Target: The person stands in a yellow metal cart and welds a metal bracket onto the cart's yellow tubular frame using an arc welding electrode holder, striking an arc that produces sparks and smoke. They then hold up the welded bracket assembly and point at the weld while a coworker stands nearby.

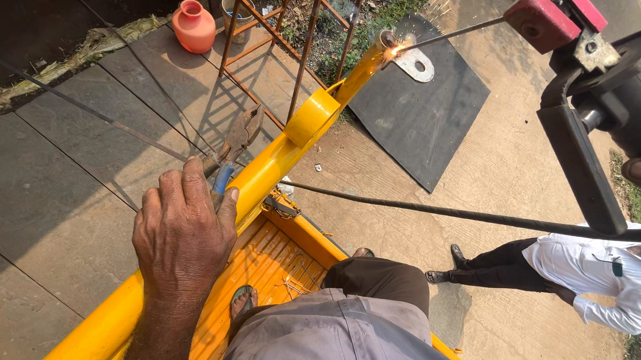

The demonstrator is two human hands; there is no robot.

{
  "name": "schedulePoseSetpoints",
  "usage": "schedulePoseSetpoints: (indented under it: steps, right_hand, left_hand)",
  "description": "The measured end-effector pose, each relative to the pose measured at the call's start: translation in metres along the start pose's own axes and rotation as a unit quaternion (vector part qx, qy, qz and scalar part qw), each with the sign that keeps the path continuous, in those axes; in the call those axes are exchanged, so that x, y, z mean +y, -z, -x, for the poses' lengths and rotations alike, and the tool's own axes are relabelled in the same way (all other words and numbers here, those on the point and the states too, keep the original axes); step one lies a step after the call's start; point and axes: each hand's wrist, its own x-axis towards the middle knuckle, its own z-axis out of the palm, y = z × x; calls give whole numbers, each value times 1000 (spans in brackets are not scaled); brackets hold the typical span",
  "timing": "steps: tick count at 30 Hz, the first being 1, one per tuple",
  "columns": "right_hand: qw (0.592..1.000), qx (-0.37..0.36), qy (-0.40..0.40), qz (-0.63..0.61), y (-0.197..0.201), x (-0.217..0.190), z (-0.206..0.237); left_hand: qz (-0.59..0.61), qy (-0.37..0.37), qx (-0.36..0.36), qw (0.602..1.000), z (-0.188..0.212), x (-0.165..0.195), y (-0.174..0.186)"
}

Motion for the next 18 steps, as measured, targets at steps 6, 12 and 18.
schedulePoseSetpoints:
  steps: [6,12,18]
  right_hand:
    - [1000,0,-3,0,-3,1,0]
    - [1000,5,-6,0,-2,1,3]
    - [1000,6,-11,-1,-1,1,7]
  left_hand:
    - [-1,-3,4,1000,0,1,-1]
    - [2,0,6,1000,-2,2,-1]
    - [11,6,7,1000,-3,3,0]
